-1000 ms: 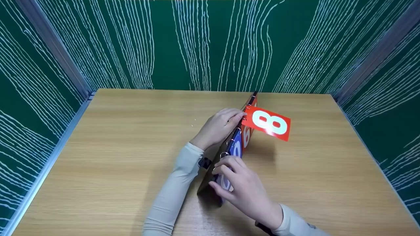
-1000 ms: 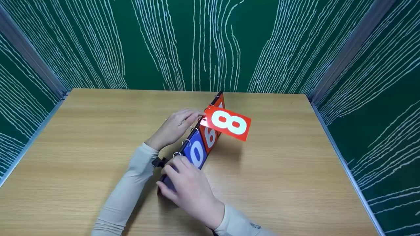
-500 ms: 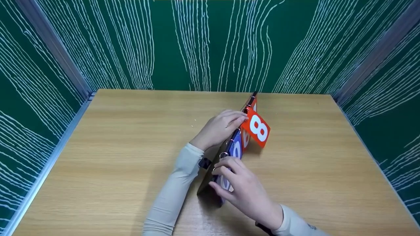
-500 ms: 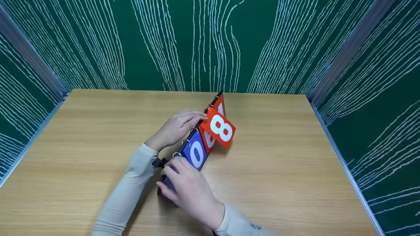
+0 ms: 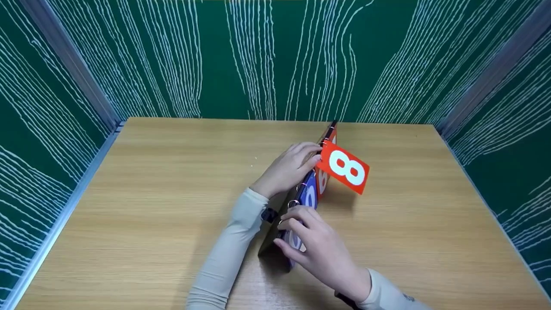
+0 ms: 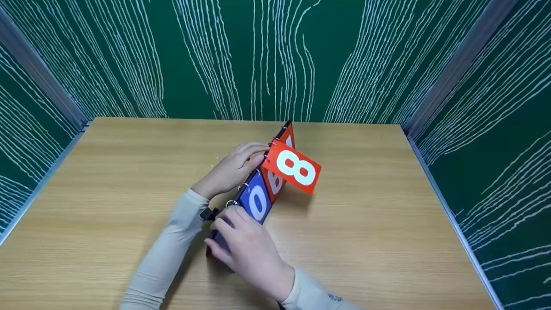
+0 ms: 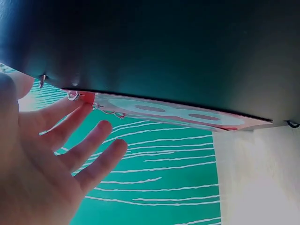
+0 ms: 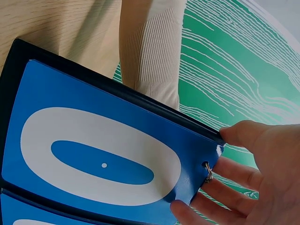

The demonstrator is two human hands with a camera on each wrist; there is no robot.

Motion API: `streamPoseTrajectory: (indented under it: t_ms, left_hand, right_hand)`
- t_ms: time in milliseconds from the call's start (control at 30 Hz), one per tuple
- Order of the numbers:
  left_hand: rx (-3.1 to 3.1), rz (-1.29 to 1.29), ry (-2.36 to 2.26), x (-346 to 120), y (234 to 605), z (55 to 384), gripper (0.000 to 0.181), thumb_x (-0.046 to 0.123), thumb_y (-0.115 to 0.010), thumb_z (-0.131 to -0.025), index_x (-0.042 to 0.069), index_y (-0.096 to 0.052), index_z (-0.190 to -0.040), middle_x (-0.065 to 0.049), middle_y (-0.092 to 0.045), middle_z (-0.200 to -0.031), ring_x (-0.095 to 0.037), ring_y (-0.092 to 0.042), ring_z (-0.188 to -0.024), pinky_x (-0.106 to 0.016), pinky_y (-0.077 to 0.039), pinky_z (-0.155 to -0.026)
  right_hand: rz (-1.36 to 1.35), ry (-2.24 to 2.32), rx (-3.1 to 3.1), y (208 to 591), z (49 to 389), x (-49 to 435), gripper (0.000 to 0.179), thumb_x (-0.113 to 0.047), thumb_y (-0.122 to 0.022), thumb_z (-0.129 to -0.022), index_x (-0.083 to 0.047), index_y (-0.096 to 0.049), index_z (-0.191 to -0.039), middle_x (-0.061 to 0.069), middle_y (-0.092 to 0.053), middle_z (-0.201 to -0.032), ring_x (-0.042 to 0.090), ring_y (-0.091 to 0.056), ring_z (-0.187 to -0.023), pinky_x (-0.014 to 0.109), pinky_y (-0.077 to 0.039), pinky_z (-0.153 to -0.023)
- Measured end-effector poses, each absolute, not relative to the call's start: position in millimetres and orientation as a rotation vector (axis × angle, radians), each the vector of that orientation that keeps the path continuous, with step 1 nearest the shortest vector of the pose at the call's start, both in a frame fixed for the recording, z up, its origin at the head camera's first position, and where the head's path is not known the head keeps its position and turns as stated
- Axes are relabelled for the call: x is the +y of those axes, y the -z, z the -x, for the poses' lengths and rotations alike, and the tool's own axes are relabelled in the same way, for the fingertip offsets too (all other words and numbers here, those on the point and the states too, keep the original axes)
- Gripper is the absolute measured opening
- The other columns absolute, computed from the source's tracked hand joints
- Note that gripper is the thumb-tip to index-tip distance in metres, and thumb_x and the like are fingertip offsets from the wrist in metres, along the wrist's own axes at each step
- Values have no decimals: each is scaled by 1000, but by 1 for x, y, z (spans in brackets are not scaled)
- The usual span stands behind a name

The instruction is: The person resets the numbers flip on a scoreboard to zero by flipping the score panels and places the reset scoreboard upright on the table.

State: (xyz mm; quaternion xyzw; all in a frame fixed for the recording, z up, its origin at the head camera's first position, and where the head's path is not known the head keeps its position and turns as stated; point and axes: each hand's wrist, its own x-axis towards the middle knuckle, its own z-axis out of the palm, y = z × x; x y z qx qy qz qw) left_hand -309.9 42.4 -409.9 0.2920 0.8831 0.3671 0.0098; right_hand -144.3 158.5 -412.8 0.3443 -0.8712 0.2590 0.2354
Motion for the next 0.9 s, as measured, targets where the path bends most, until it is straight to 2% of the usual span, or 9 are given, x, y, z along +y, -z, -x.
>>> streamPoseTrajectory:
  t_ms: [267,367,567,900]
  left_hand:
    - [2759,-916,-1128,42,411,311,47,53,-36,-108,33,-54,-147,6,-46,-157,-17,-42,-145,-47,-39,-120]
    - [2756,-910,-1130,43,412,310,47,54,-35,-108,34,-54,-146,6,-45,-157,-17,-41,-146,-48,-40,-118]
    - [2758,-885,-1116,44,411,310,47,55,-34,-107,36,-53,-146,5,-44,-157,-18,-40,-147,-49,-39,-119]
    - [2706,-814,-1186,44,413,311,50,56,-32,-107,33,-45,-151,3,-45,-157,-18,-48,-139,-49,-46,-114]
  right_hand:
    - [-956,-707,-2384,413,144,159,20,-24,-81,-87,-18,-68,-101,-3,-66,-112,13,-61,-113,26,-52,-101]
    - [-955,-715,-2389,412,144,159,20,-23,-81,-86,-18,-68,-101,-1,-66,-112,13,-61,-113,28,-54,-99]
    - [-963,-718,-2378,413,144,159,21,-23,-81,-86,-18,-68,-101,-2,-66,-112,13,-61,-112,27,-54,-97]
    - [-972,-724,-2362,414,145,159,20,-23,-81,-86,-17,-68,-101,-1,-66,-112,16,-62,-113,29,-53,-99]
